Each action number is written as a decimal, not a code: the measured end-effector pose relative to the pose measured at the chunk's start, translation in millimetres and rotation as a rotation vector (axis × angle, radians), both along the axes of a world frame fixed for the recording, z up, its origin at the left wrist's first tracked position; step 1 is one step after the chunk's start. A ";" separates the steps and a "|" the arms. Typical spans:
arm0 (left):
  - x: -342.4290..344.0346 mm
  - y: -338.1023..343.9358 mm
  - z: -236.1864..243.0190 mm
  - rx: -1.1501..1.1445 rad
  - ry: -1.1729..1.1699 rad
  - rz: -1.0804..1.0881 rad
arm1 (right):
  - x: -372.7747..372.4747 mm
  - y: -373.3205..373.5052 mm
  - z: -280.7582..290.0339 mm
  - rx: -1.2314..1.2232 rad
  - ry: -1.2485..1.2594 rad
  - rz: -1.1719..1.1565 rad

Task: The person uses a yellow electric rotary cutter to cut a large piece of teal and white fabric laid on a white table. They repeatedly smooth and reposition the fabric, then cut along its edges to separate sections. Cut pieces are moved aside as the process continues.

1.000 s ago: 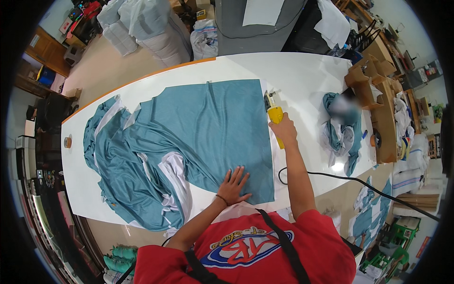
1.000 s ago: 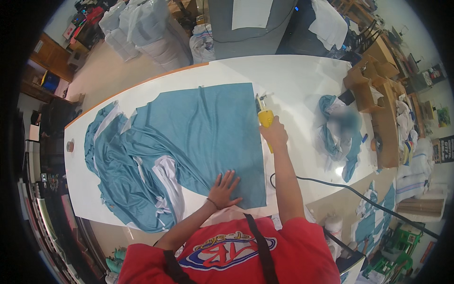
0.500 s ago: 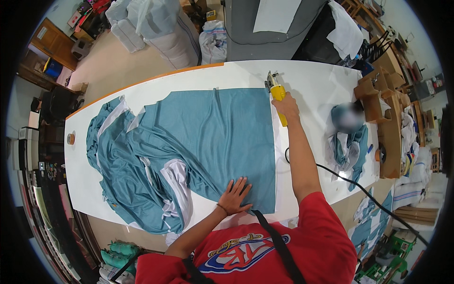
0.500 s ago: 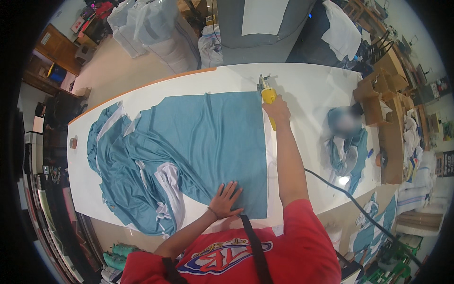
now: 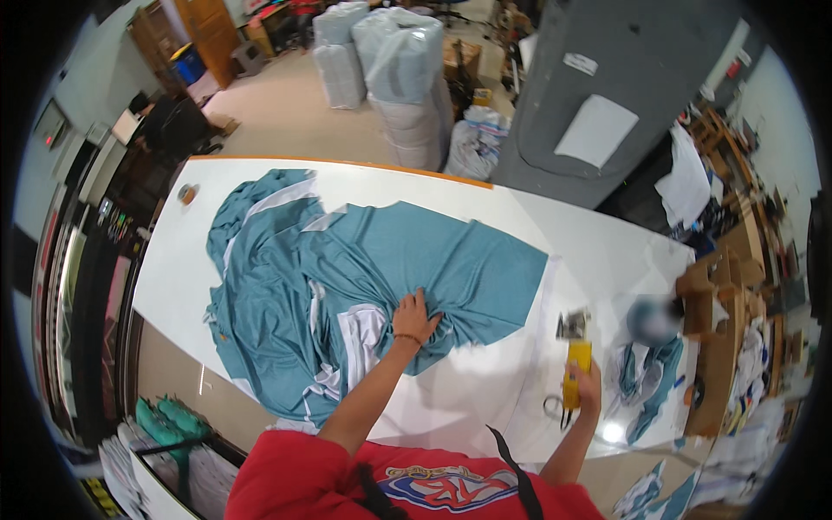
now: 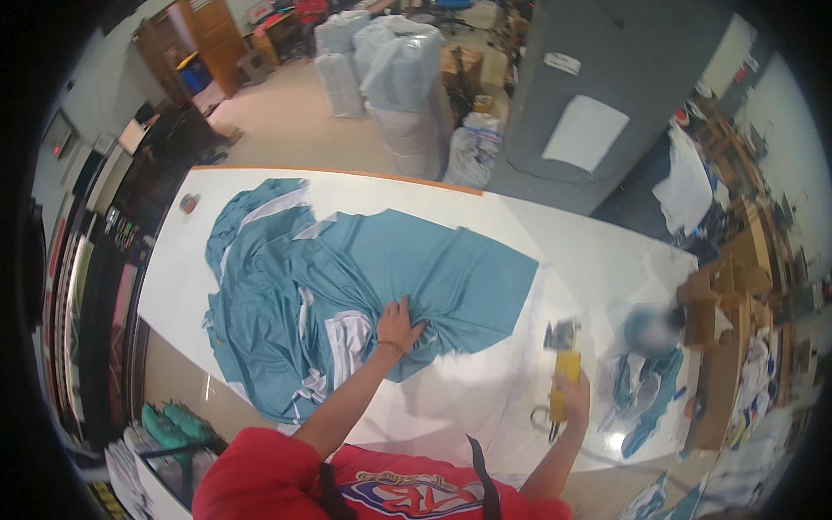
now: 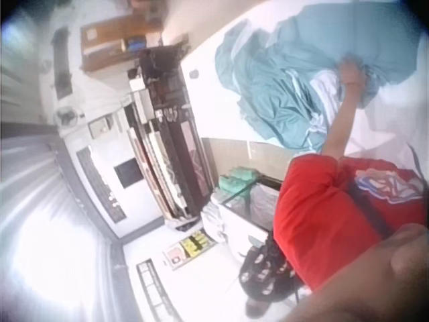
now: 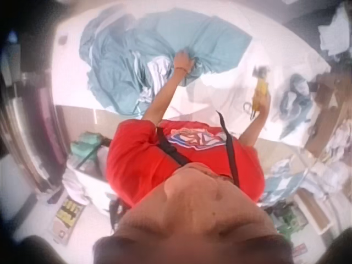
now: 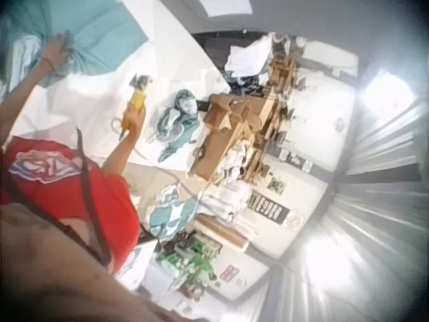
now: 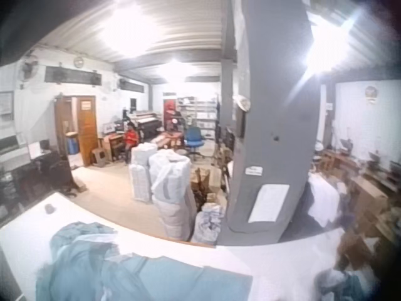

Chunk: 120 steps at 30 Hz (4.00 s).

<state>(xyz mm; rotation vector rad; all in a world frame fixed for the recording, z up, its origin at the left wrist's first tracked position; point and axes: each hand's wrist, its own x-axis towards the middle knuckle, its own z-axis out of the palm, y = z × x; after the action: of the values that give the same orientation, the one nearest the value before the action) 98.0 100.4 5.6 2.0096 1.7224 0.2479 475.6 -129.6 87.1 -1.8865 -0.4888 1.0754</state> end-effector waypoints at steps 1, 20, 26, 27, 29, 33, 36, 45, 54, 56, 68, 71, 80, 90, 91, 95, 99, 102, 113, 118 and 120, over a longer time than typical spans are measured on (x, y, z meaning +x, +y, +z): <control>-1.4 11.5 -6.0 -0.033 -0.034 0.067 | -5.7 -20.5 2.3 0.032 0.049 0.007; -312.4 211.7 314.8 0.961 -1.058 0.642 | -80.6 -137.5 -4.5 -0.017 0.041 -0.269; -409.1 258.7 296.7 0.874 -0.504 0.725 | -84.3 -130.8 -21.5 0.007 0.056 -0.274; -390.5 254.5 275.1 0.786 -0.473 0.688 | -85.3 -132.0 -19.3 -0.009 0.044 -0.297; -371.1 243.0 230.5 0.753 -0.303 0.606 | -90.7 -126.3 -14.0 0.016 0.064 -0.279; -236.7 168.0 98.9 0.607 -0.395 0.272 | -79.4 -128.2 -5.3 0.022 0.003 -0.251; -110.5 64.7 13.8 0.320 -0.469 0.000 | -65.0 -117.5 -8.0 -0.002 -0.003 -0.272; 148.8 -224.6 -13.8 0.250 -0.063 -1.126 | 5.2 -140.9 -21.6 -0.034 -0.036 -0.184; 99.1 -212.2 -25.9 -0.214 -0.206 -1.023 | 115.7 -104.6 -61.3 -0.070 -0.119 0.043; 58.7 -213.4 -12.9 -0.390 -0.151 -0.909 | 128.5 -88.2 -70.7 -0.111 -0.207 0.126; -247.1 -366.5 -4.4 -0.813 0.471 -0.172 | 141.6 -81.8 -57.3 -0.083 -0.534 0.188; -224.9 -333.9 23.4 -0.250 0.148 0.239 | 134.9 -77.4 -58.7 -0.170 -0.667 0.228; -145.4 -192.2 -8.7 0.141 0.070 0.378 | 89.4 -65.7 -43.0 0.107 -0.945 0.207; 14.9 -246.2 198.7 -0.015 -0.823 -0.783 | -147.2 -19.4 110.4 0.733 -0.341 1.107; 12.6 -248.1 222.3 -0.021 -0.922 -0.859 | -157.6 -10.3 101.8 0.737 -0.427 1.166; -33.0 -244.1 311.8 0.032 -1.209 -1.125 | -183.1 14.1 83.4 0.749 -0.337 1.228; -100.7 -214.0 355.9 0.017 -1.565 -1.277 | -189.4 23.9 107.8 0.838 -0.269 1.051; -141.8 -200.1 355.6 0.279 -1.739 -0.791 | -187.6 24.4 112.9 0.901 -0.039 0.758; -24.8 -184.9 345.5 0.069 -0.549 -0.573 | -199.2 16.0 250.0 0.991 -0.415 0.871; -43.4 -193.0 373.8 0.281 -0.583 -0.714 | -182.0 -0.3 227.4 0.893 0.160 1.016; -54.2 -191.5 397.0 0.302 -0.698 -0.781 | -191.8 8.9 213.5 0.808 0.028 1.206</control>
<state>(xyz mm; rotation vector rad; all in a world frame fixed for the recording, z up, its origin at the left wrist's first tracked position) 43.7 -91.1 402.6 2.2512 0.4499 0.8396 283.8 -120.7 300.6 -0.7451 -1.8449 1.2925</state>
